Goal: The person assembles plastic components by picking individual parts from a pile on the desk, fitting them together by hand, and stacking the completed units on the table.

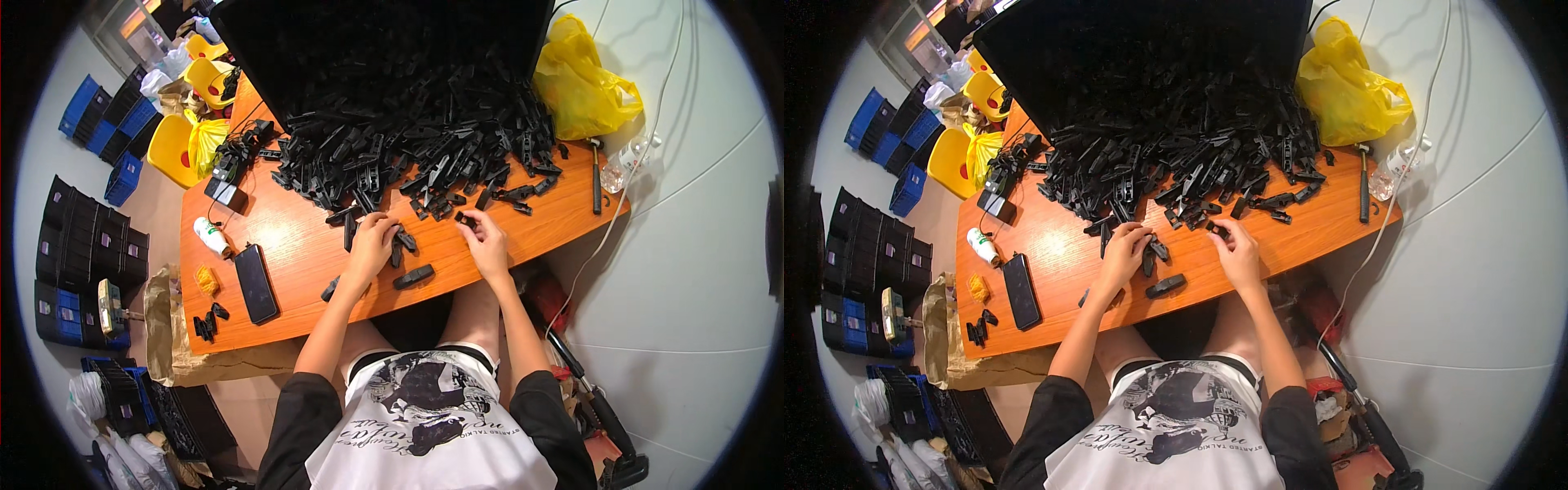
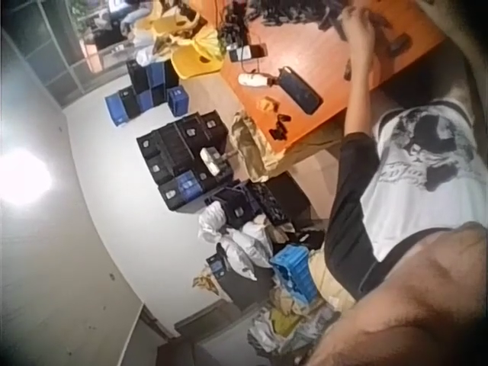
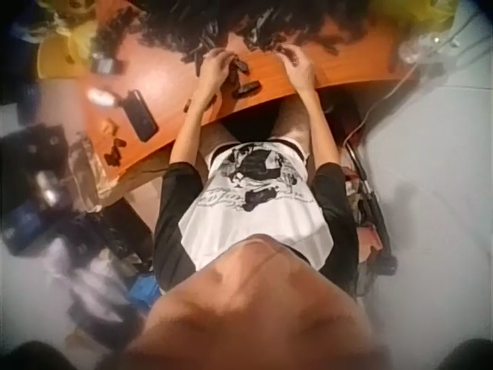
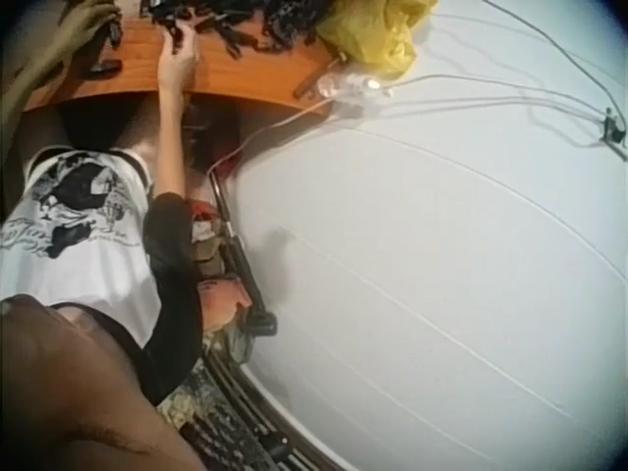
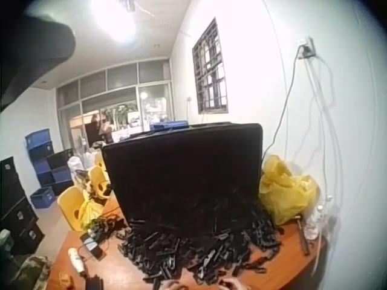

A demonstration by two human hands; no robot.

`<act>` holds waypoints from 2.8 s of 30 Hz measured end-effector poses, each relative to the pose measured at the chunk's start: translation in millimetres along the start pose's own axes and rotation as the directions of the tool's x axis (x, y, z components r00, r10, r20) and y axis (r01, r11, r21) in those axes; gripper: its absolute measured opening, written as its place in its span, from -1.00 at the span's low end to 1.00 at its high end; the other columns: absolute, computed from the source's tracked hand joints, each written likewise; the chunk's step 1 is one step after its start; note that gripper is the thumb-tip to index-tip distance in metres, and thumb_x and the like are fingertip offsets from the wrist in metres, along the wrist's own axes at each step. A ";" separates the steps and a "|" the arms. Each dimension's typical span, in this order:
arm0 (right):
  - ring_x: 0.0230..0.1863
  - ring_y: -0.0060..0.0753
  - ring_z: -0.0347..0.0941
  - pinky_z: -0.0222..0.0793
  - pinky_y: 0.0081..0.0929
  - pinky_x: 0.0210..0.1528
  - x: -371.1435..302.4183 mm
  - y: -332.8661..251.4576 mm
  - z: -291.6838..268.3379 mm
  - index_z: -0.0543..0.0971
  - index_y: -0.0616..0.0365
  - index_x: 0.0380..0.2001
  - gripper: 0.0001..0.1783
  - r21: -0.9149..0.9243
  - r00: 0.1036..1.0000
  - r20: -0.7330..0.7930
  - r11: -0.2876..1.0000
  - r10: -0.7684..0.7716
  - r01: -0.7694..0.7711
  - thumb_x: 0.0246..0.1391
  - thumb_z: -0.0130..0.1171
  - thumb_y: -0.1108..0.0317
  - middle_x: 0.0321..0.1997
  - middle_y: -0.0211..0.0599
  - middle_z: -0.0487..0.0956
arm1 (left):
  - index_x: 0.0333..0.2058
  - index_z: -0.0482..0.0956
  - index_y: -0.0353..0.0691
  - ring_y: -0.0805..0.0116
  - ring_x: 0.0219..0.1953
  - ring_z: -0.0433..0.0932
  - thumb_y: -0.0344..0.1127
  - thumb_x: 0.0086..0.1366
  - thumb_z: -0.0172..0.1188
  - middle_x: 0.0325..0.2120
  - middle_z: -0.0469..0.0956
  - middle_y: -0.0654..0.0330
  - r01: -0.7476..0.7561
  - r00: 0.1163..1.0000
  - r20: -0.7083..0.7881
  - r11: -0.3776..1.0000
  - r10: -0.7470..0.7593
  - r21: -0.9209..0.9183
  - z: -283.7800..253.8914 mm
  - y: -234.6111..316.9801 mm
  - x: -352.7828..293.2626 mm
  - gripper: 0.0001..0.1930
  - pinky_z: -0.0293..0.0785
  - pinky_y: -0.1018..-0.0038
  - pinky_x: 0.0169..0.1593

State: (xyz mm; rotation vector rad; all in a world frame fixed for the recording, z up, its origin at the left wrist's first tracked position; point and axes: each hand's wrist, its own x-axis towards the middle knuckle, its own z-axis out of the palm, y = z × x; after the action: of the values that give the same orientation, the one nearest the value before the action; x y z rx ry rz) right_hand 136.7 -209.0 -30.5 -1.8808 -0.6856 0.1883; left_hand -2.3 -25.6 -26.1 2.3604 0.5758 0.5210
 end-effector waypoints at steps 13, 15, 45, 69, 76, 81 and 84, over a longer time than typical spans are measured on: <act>-0.14 -0.51 0.52 0.46 -0.65 -0.11 -4.9 20.4 33.1 0.54 0.36 -0.09 -0.70 0.567 0.984 0.146 0.806 0.104 -0.169 0.07 0.16 0.59 -0.05 -0.21 0.51 | -0.21 0.63 -0.19 0.19 -0.13 0.37 -0.30 0.13 0.26 -0.36 0.49 0.20 -0.147 0.964 0.237 0.982 0.117 0.114 -26.6 -0.3 7.7 -0.77 0.34 0.42 -0.07; -0.12 -0.52 0.51 0.45 -0.64 -0.10 -8.6 17.7 36.8 0.53 0.37 -0.08 -0.70 0.616 0.998 0.060 0.787 -0.006 -0.033 0.07 0.14 0.61 -0.06 -0.21 0.50 | -0.24 0.63 -0.21 0.18 -0.13 0.39 -0.31 0.14 0.26 -0.34 0.49 0.18 -0.188 0.958 0.235 0.980 0.166 0.071 -25.4 -5.8 8.8 -0.79 0.35 0.40 -0.06; -0.30 -0.27 0.49 0.46 -0.48 -0.26 14.0 -15.8 38.9 0.62 0.22 -0.25 -0.69 0.004 0.938 0.185 0.954 -0.295 0.299 -0.17 0.32 0.52 -0.31 -0.20 0.60 | -0.32 0.67 -0.25 0.22 -0.36 0.50 -0.39 -0.04 0.34 -0.46 0.55 0.18 -0.294 0.940 0.171 0.955 0.294 -0.027 -30.0 -36.8 28.8 -0.76 0.46 0.41 -0.25; -0.24 -0.20 0.45 0.41 -0.38 -0.19 -13.0 -12.9 13.9 0.62 0.23 -0.28 -0.72 -0.172 0.955 0.175 0.947 -0.240 0.270 -0.16 0.32 0.45 -0.30 -0.21 0.58 | -0.30 0.64 -0.24 0.15 -0.18 0.47 -0.36 -0.03 0.33 -0.27 0.49 0.14 -0.276 0.845 0.443 0.954 0.300 -0.119 -62.3 -14.0 32.2 -0.74 0.43 0.34 -0.09; -0.16 -0.29 0.41 0.28 -0.40 -0.04 -30.0 -18.8 -7.2 0.64 0.12 -0.24 -0.70 -0.127 0.922 0.348 0.966 -0.170 0.226 -0.15 0.32 0.41 -0.28 -0.36 0.57 | -0.30 0.55 -0.21 0.13 -0.15 0.46 -0.42 -0.06 0.29 -0.34 0.46 0.14 -0.364 0.773 0.549 0.931 0.319 -0.029 -50.8 -14.4 24.1 -0.74 0.44 0.31 -0.13; -0.27 -0.38 0.44 0.34 -0.46 -0.20 -20.4 -22.7 -3.2 0.64 0.10 -0.19 -0.68 -0.061 0.868 0.434 0.953 -0.243 0.297 -0.12 0.33 0.40 -0.29 -0.35 0.56 | -0.27 0.37 -0.26 0.10 -0.21 0.45 -0.41 -0.02 0.28 -0.37 0.44 0.11 -0.425 0.866 0.361 0.890 0.346 0.165 -40.3 -16.8 20.0 -0.66 0.44 0.29 -0.18; -0.38 -0.51 0.45 0.40 -0.51 -0.35 3.0 -40.0 24.5 0.61 0.18 -0.20 -0.71 -0.051 0.948 0.300 0.990 -0.109 0.130 -0.06 0.31 0.42 -0.30 -0.34 0.55 | -0.20 0.33 -0.28 0.07 -0.23 0.45 -0.35 -0.01 0.31 -0.34 0.43 0.08 -0.436 0.870 0.349 0.874 0.349 0.214 -34.6 -15.5 19.8 -0.59 0.43 0.30 -0.18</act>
State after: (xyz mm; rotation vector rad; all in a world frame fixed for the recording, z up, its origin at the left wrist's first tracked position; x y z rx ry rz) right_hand 113.8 -177.3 -4.4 -1.8898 -1.0199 0.3777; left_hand -7.4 12.6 -7.4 2.7867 0.0139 0.2501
